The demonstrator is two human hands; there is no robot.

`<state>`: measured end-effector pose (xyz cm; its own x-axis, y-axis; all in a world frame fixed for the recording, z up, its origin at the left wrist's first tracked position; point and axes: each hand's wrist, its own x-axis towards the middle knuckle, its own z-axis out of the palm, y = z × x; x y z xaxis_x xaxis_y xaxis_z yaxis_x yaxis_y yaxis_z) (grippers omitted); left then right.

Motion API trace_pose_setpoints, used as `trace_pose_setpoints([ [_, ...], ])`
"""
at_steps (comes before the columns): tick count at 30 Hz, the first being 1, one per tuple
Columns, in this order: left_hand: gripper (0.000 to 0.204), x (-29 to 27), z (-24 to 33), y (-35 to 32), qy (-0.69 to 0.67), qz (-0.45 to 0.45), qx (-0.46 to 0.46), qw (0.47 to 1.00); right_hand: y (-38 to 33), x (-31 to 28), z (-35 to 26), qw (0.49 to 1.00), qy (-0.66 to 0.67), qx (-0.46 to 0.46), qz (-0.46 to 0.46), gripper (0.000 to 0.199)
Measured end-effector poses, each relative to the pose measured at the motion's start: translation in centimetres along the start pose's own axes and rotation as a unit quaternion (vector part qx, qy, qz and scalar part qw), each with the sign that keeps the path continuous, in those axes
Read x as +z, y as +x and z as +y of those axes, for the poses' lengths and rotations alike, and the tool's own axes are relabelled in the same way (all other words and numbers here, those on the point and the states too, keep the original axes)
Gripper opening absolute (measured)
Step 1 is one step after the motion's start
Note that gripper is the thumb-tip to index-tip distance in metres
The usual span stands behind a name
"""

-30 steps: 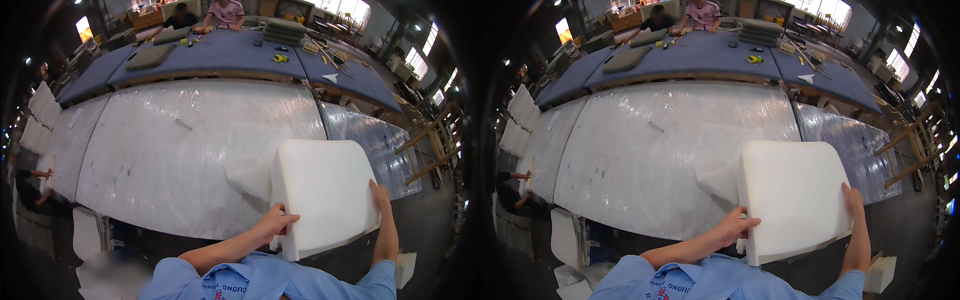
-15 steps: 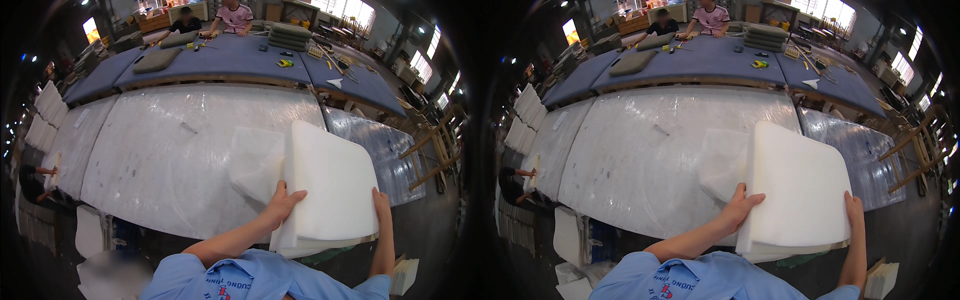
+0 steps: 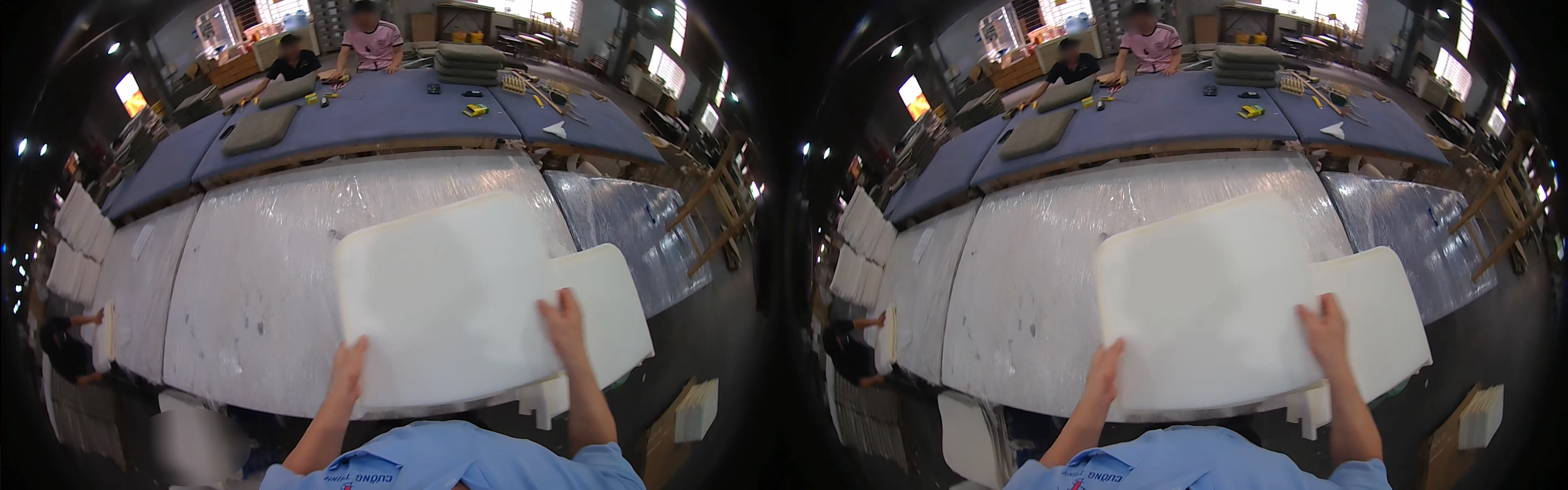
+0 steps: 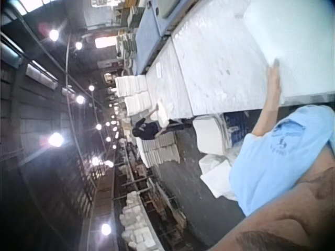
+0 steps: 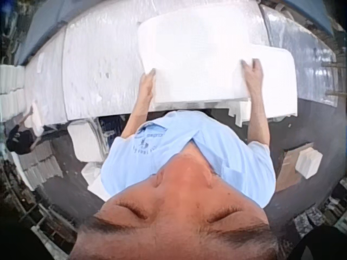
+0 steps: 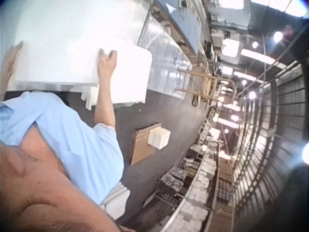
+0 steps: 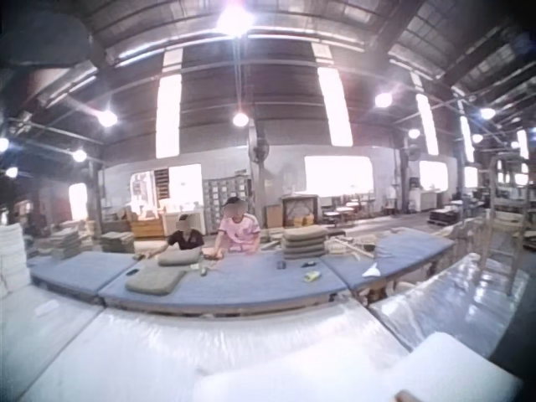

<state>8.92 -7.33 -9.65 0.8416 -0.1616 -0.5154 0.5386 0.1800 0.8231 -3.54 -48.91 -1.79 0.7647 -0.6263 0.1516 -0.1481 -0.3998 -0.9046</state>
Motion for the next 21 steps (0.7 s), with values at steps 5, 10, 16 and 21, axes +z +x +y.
trace_pose_setpoints([
  [5, 0.034, -13.4, 2.2, 1.9, 0.074, 0.18, 0.113, 0.974, -5.3, 18.5, 3.7, 0.989, 0.024, 0.138, -0.052, 0.034],
  [10, 0.035, -22.6, 4.2, 2.3, 0.165, 0.295, 0.093, 0.937, -9.6, 30.1, 1.6, 0.971, 0.045, 0.21, -0.103, 0.035],
  [16, 0.037, -25.1, 2.6, 7.3, 0.392, 0.315, 0.105, 0.858, -10.6, 34.0, 7.6, 0.945, -0.101, 0.21, -0.232, 0.046],
  [21, 0.036, -19.1, 1.6, 14.2, 0.498, 0.241, 0.242, 0.797, -2.6, 30.4, 9.3, 0.948, -0.115, 0.184, -0.233, 0.038],
])
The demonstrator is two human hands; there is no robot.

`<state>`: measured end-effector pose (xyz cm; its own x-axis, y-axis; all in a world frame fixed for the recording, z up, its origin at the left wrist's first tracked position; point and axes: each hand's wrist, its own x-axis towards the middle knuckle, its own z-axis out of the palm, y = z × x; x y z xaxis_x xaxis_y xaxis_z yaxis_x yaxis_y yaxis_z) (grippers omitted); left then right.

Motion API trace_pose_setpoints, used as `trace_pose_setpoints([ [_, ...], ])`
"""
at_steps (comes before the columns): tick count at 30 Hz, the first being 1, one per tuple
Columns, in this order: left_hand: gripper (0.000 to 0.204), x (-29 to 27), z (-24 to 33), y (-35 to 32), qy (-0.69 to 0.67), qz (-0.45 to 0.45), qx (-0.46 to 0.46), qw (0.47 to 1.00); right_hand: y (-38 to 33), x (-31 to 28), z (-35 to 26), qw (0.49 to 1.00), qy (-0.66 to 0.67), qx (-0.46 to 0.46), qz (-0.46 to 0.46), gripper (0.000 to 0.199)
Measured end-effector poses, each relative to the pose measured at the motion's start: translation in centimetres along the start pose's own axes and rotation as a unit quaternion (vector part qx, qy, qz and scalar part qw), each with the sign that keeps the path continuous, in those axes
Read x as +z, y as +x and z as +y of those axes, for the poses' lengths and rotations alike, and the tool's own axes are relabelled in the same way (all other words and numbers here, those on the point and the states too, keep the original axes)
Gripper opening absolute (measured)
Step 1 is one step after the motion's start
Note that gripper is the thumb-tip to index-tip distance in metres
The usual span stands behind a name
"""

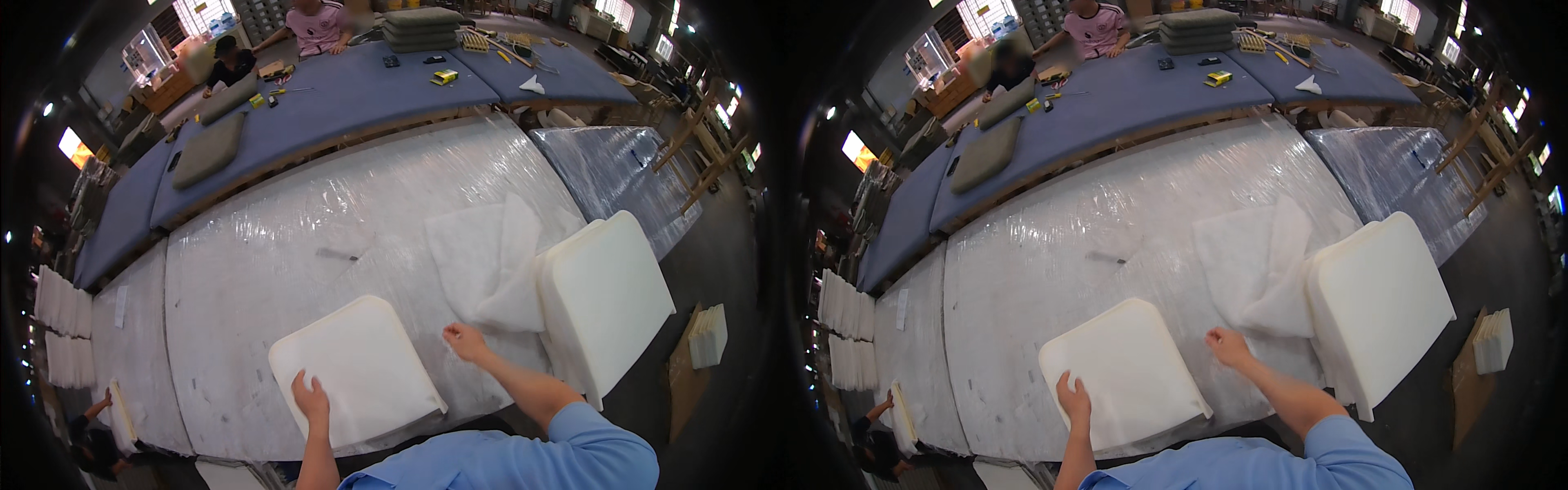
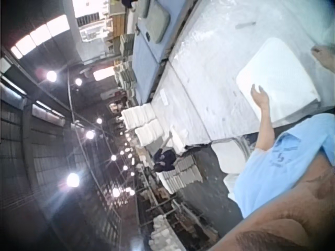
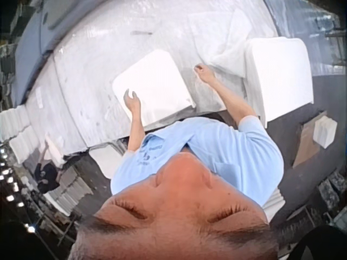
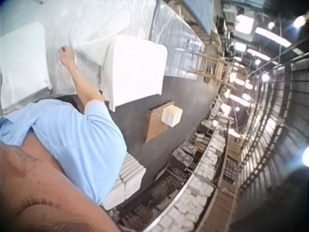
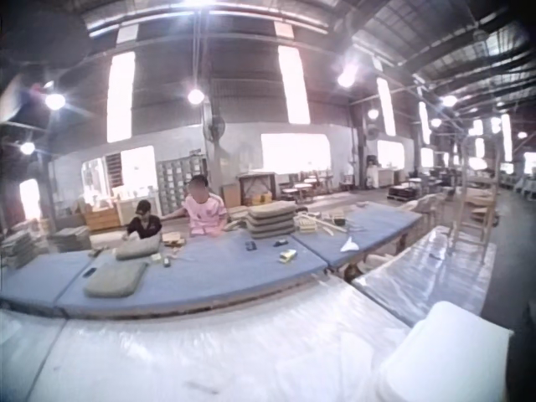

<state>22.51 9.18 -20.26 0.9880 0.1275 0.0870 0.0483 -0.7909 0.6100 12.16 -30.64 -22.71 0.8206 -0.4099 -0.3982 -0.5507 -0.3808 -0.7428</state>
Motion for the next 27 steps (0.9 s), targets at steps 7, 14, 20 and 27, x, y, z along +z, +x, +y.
trace_pose_setpoints([
  [7, 0.031, 14.7, 17.9, 6.9, -0.226, -0.229, 0.109, 0.941, 14.5, -9.6, -2.1, 0.988, -0.075, -0.072, 0.118, 0.031],
  [14, 0.033, 25.3, 28.6, 9.5, -0.24, -0.35, 0.099, 0.9, 29.4, -11.8, -2.2, 0.98, -0.126, -0.057, 0.144, 0.036],
  [20, 0.042, 28.9, 27.4, 7.0, -0.113, -0.383, 0.17, 0.901, 35.1, -11.9, -3.6, 0.98, -0.159, -0.028, 0.113, 0.045],
  [27, 0.094, 29.9, 24.6, 1.3, 0.184, -0.517, 0.275, 0.79, 40.3, -27.0, 1.7, 0.931, -0.231, 0.033, 0.279, 0.037],
])
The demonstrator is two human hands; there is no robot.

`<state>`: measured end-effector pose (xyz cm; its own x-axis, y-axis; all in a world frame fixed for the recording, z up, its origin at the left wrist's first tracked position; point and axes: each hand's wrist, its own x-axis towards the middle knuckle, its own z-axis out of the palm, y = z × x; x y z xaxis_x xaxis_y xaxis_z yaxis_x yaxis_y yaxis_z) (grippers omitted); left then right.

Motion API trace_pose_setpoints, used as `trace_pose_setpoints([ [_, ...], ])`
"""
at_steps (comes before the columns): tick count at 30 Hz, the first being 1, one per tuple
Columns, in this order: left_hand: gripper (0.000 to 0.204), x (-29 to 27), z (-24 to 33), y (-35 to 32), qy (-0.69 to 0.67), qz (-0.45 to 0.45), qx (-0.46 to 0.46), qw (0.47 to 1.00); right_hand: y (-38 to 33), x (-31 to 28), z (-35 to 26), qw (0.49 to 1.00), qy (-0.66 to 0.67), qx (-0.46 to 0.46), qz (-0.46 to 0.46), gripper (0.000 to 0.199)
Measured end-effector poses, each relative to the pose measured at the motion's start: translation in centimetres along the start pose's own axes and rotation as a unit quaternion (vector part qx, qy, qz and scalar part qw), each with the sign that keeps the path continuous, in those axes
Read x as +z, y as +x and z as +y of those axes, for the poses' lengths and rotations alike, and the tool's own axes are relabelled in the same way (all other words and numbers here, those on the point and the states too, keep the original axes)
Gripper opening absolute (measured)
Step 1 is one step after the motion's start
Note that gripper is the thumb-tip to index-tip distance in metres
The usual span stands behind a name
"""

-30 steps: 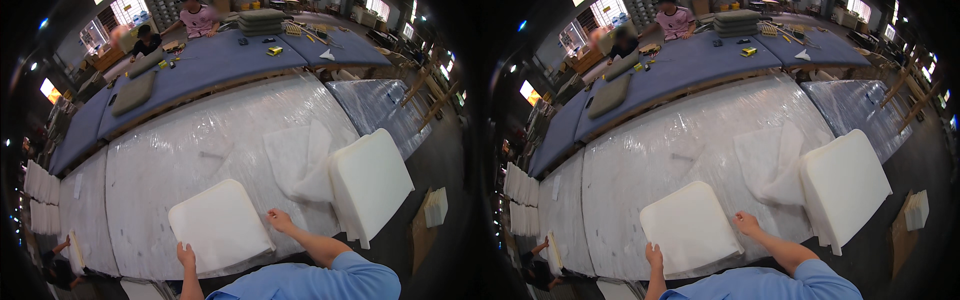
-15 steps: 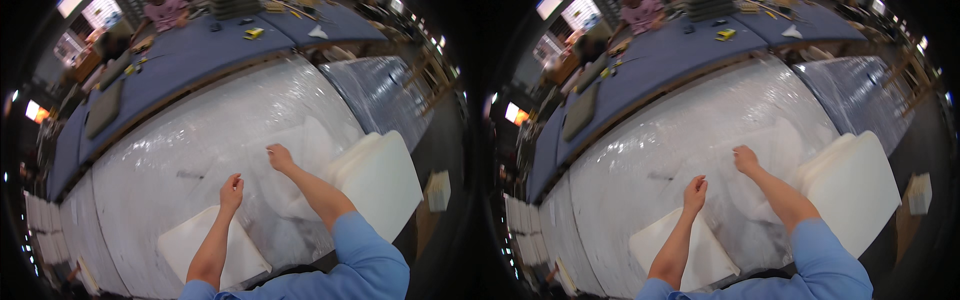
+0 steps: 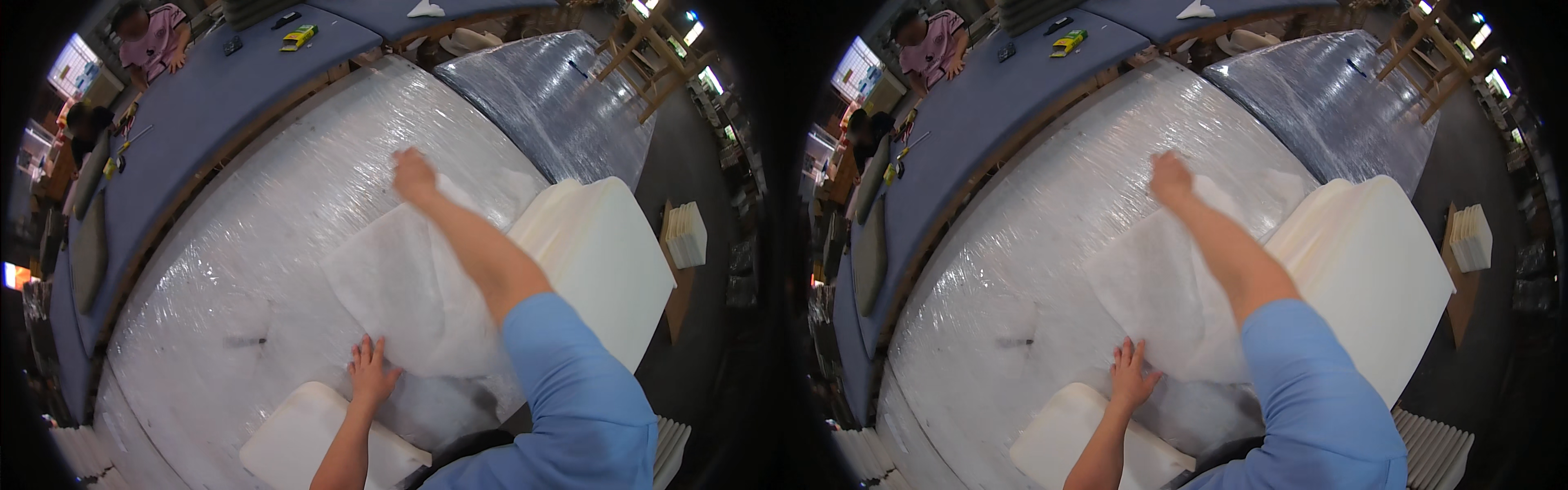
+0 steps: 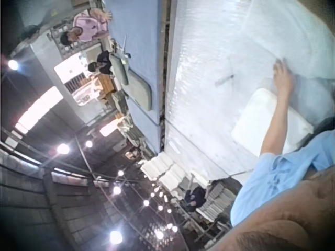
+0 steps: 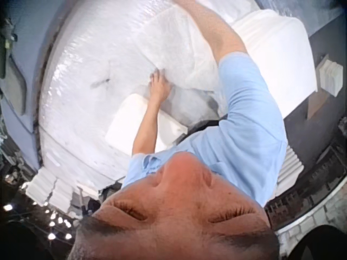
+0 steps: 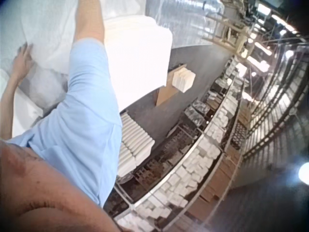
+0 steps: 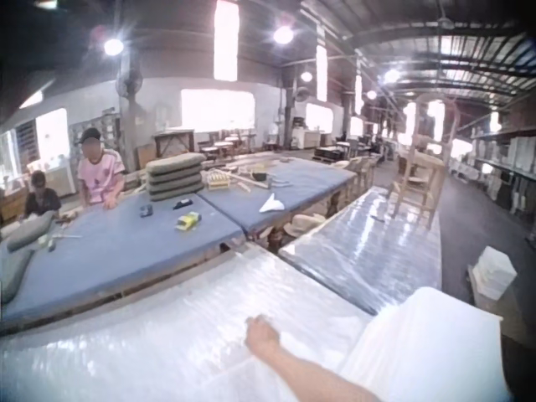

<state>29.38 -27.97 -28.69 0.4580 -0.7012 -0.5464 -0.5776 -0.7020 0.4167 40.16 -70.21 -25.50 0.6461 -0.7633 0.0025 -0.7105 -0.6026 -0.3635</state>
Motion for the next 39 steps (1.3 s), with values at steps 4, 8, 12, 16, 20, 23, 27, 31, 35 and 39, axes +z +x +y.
trace_pose_setpoints([
  [4, 0.107, 2.2, -0.1, -0.4, 0.005, 0.006, 0.013, 1.0, 3.1, -7.8, 12.1, 0.971, -0.172, 0.161, 0.031, 0.059],
  [8, 0.095, -0.2, 1.0, -1.3, 0.032, -0.002, -0.033, 0.999, 2.5, -7.7, 16.8, 0.931, -0.184, 0.313, -0.045, 0.052],
  [12, 0.071, -3.9, -1.6, 2.6, -0.146, -0.04, -0.027, 0.988, 4.2, -6.9, 13.7, 0.991, -0.116, 0.059, -0.017, 0.044],
  [16, 0.057, -10.1, -0.1, 11.6, -0.126, 0.276, -0.008, 0.953, 2.9, -1.4, 3.8, 0.975, 0.035, -0.127, -0.18, 0.033],
  [20, 0.058, -13.0, -0.4, 16.9, 0.05, 0.313, -0.041, 0.947, -4.3, 4.1, -7.1, 0.913, -0.082, -0.273, -0.291, 0.039],
  [23, 0.058, -12.0, -1.4, 16.9, 0.08, 0.272, 0.008, 0.959, -7.7, 4.5, -7.1, 0.9, -0.057, -0.246, -0.355, 0.038],
  [27, 0.039, -12.5, -0.8, 15.8, -0.21, 0.124, -0.009, 0.97, -8.6, 3.5, -6.2, 0.882, 0.019, -0.198, -0.428, 0.034],
  [31, 0.021, -13.4, -1.1, 15.9, -0.164, 0.171, 0.014, 0.971, -9.5, 3.8, -7.3, 0.884, 0.049, -0.255, -0.39, 0.027],
  [35, 0.023, -13.0, -2.2, 15.2, -0.179, 0.167, -0.004, 0.97, -10.8, 4.9, -8.1, 0.901, 0.086, -0.228, -0.36, 0.025],
  [39, 0.022, -11.5, -2.3, 13.2, -0.196, 0.213, -0.001, 0.957, -12.4, 7.2, -7.9, 0.927, 0.085, -0.185, -0.315, 0.025],
])
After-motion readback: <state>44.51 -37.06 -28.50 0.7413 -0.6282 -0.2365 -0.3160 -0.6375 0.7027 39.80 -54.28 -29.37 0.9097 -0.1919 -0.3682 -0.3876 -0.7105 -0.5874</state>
